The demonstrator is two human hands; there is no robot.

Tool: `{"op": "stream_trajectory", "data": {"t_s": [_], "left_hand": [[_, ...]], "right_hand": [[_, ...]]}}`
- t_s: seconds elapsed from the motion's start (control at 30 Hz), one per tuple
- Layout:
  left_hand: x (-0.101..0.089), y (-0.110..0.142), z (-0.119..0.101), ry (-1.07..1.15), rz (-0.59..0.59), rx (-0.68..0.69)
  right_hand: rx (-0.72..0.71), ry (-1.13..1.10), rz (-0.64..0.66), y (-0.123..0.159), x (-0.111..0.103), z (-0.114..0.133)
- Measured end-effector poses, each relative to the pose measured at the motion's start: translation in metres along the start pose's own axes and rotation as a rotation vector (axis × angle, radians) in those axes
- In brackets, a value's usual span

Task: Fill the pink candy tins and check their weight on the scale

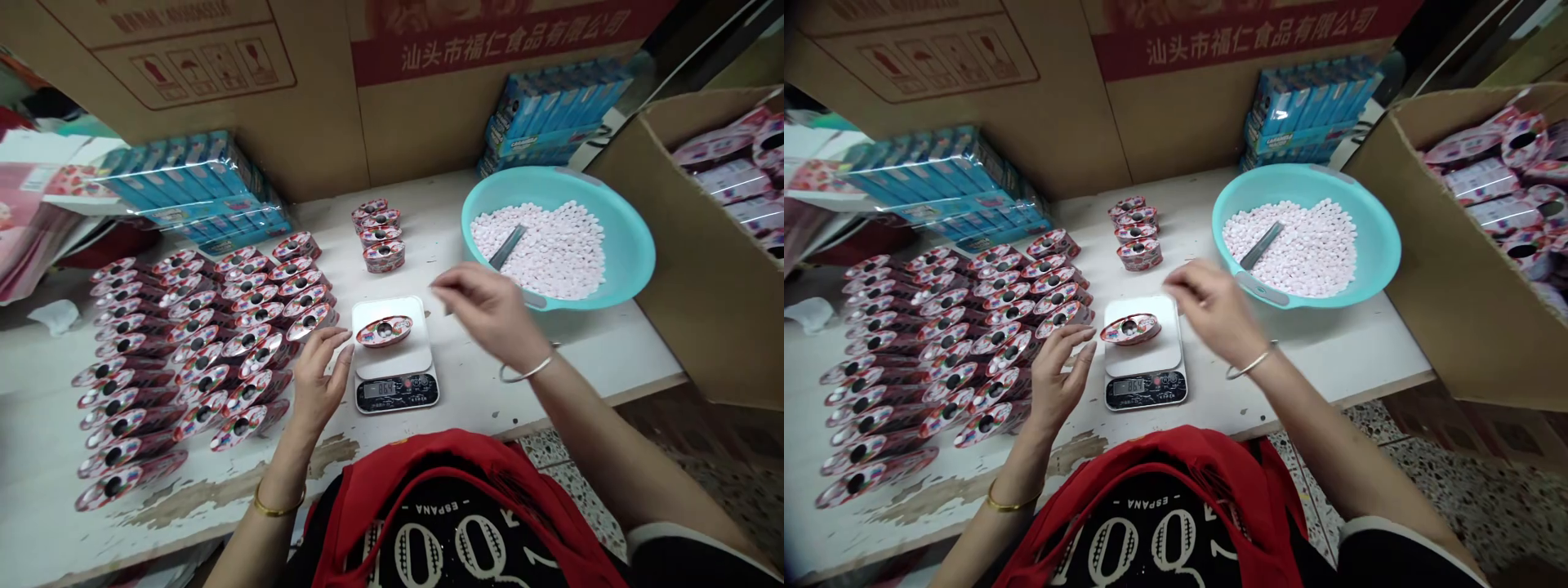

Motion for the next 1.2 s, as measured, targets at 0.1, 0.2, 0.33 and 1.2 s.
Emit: {"op": "stream_trajectory", "data": {"t_s": [0.1, 0.2, 0.33, 1.2], "left_hand": [[-0.002, 0.001, -0.003, 0.010, 0.000, -0.002], [-0.005, 0.005, -0.003, 0.015, 0.009, -0.023], [-0.007, 0.012, 0.001, 0.016, 0.003, -0.044], [0.027, -0.003, 0.004, 0.036, 0.181, 0.027]], "right_hand": [[-0.060, 0.031, 0.275, 0.007, 0.048, 0.017], [-0.026, 0.085, 0.404, 0.011, 0.070, 0.010], [0.037, -0.013, 0.277, 0.008, 0.060, 0.001], [0.559, -0.378, -0.516, 0.023, -0.083, -0.077]]}}
Point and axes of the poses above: each hand's wrist, its own y-axis away from the middle knuckle, its own x-axis out of the palm, z = x × y, the point moved 4 cm from there along -y, towards the middle knuckle, and after that the axes turned 8 degrees about -z, right-handed, at the moved point
